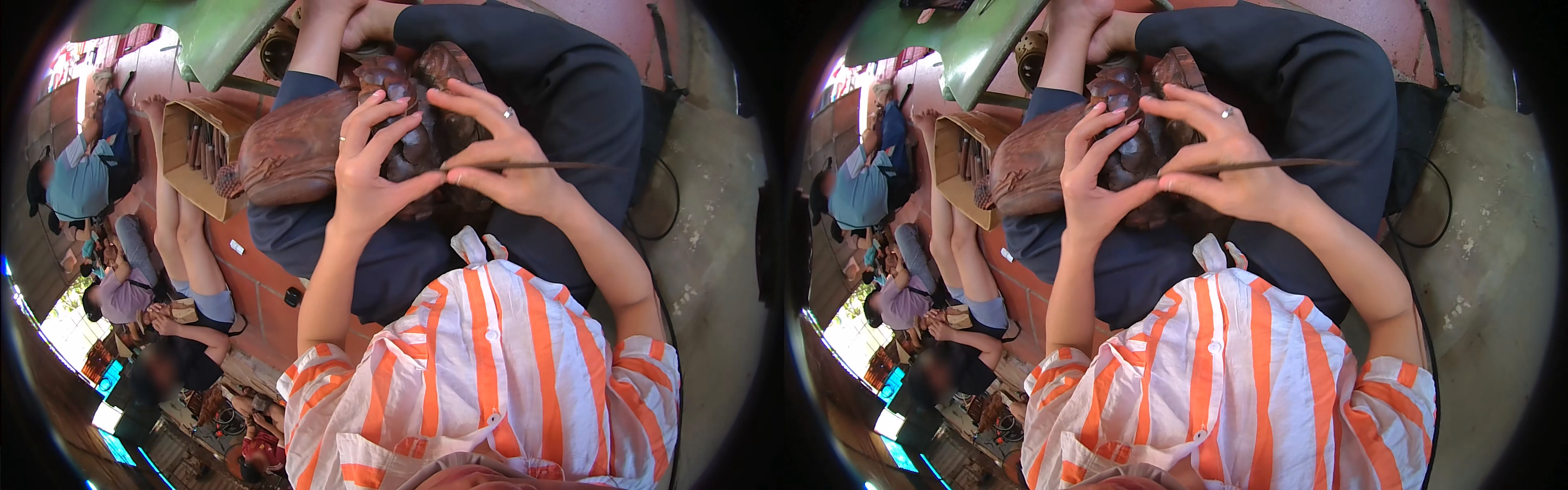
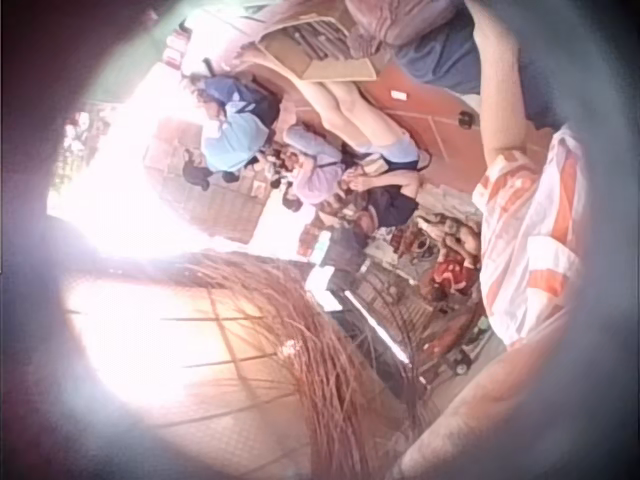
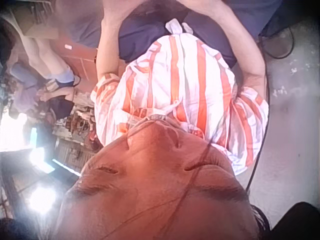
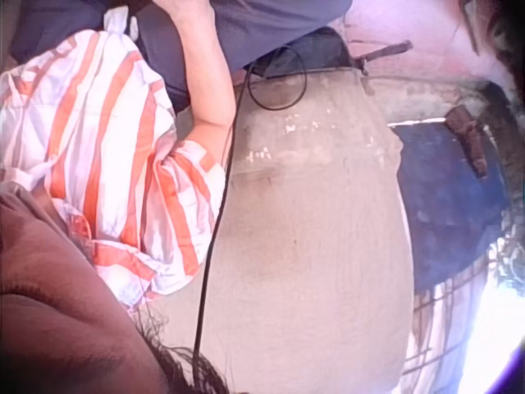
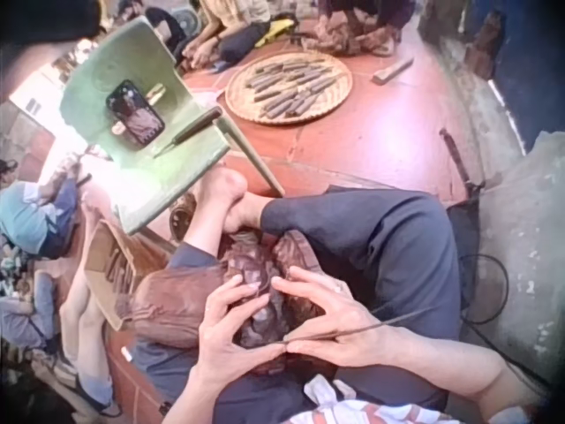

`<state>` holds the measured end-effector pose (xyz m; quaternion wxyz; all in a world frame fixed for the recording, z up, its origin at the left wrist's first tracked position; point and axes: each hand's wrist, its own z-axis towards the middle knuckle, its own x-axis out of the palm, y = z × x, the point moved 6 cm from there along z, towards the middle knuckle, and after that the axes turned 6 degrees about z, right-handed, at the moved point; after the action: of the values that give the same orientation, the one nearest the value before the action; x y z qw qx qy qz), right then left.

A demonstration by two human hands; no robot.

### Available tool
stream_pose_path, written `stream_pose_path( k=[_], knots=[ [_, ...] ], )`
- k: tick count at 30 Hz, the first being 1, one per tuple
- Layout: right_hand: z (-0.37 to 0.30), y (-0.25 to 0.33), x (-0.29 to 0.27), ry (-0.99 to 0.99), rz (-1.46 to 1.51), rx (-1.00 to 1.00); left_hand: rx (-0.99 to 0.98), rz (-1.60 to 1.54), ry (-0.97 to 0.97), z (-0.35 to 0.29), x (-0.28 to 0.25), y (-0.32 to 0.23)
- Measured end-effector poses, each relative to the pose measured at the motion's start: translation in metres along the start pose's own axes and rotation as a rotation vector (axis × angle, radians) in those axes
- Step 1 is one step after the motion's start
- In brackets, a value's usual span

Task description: The person holds a wooden carved object on their lap and uses a metal file to smooth and shape its surface. They rotate the object to access different areas and continue filing the details.

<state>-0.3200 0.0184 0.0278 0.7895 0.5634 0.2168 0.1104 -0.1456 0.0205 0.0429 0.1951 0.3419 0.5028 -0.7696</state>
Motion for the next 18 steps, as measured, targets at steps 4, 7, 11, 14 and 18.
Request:
stream_pose_path(
  k=[4,7,11,14,18],
  knots=[
    [0.0,0.009,0.007,0.013,-0.072,0.006,-0.018,-0.066,0.089,0.004,-0.008,0.0],
    [0.002,0.0,0.002,-0.023,-0.011,-0.002,-0.025,-0.02,0.032,0.002,-0.005,0.001],
    [0.0,-0.007,-0.001,-0.033,0.029,0.014,-0.025,0.017,-0.037,-0.003,0.002,0.0],
    [-0.001,0.006,0.004,0.004,-0.026,0.005,-0.03,-0.071,0.06,0.002,-0.007,-0.002],
    [0.001,0.005,0.006,-0.014,-0.033,0.002,-0.034,-0.088,0.066,0.003,-0.008,0.001]
  ],
)
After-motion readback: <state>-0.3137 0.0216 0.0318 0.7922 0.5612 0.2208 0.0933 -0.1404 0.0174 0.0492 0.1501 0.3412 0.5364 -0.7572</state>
